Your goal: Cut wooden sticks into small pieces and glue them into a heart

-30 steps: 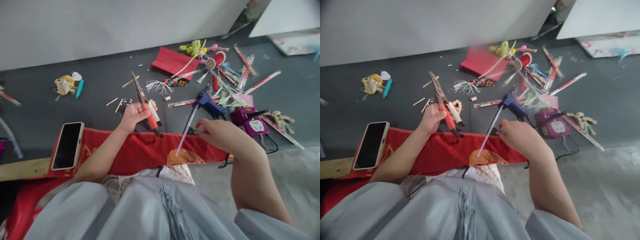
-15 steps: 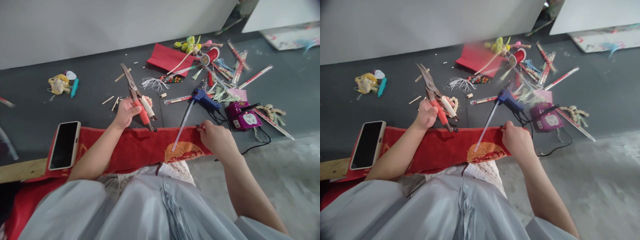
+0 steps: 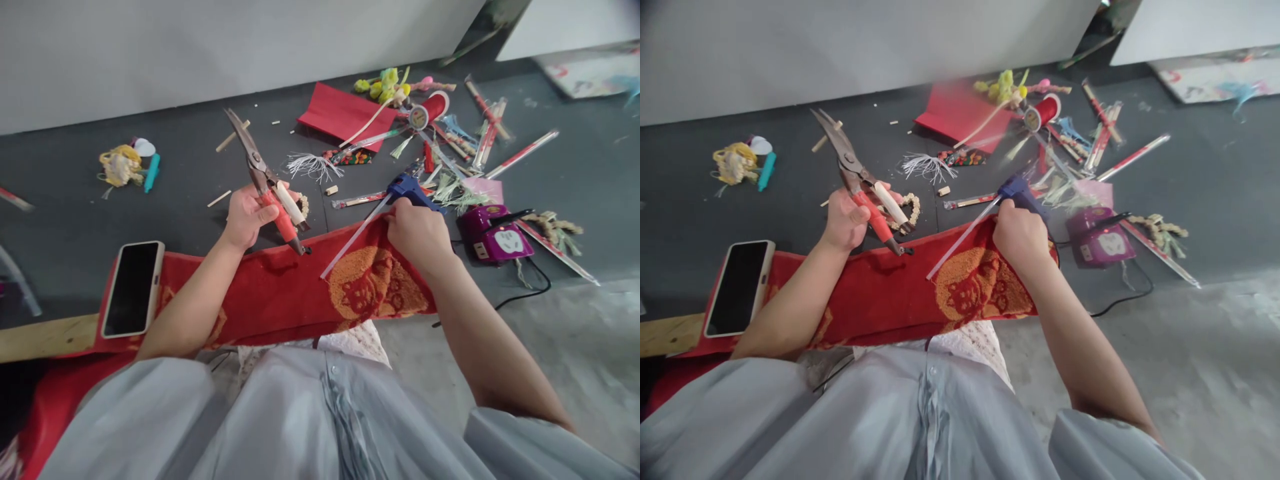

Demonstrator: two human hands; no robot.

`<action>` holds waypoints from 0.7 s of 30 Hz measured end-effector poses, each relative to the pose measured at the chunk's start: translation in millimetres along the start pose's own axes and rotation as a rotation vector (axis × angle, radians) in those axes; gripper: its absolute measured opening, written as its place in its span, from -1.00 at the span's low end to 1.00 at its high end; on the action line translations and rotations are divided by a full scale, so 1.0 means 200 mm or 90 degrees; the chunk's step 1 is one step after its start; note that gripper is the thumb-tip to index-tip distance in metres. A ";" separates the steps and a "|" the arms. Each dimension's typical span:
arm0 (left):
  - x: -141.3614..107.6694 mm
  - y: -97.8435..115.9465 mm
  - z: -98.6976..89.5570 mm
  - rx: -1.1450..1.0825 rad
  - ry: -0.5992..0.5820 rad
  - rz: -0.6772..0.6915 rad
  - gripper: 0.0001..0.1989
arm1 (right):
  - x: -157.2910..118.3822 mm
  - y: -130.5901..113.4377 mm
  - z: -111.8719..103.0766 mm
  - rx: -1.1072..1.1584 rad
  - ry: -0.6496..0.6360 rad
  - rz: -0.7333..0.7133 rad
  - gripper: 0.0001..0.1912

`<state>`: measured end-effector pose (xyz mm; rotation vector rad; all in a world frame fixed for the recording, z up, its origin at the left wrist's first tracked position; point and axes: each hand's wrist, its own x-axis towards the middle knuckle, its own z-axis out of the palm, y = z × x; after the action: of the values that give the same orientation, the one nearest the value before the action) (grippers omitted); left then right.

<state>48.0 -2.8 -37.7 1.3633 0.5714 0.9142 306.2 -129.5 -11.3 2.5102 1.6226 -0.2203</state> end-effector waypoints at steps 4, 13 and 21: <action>0.01 0.00 -0.01 0.019 0.000 0.028 -0.37 | 0.06 -0.03 -0.03 0.013 0.025 0.000 -0.62; 0.02 0.02 -0.04 0.069 0.005 0.052 -0.32 | 0.04 -0.01 -0.06 -0.007 -0.011 -0.049 -0.63; 0.00 0.07 0.02 0.140 -0.012 -0.022 -0.35 | -0.03 -0.20 -0.14 0.427 0.014 -0.216 -0.60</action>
<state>47.9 -5.1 -22.6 1.5528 0.6955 0.8279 269.2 -112.8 15.2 2.6270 2.2773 -0.9148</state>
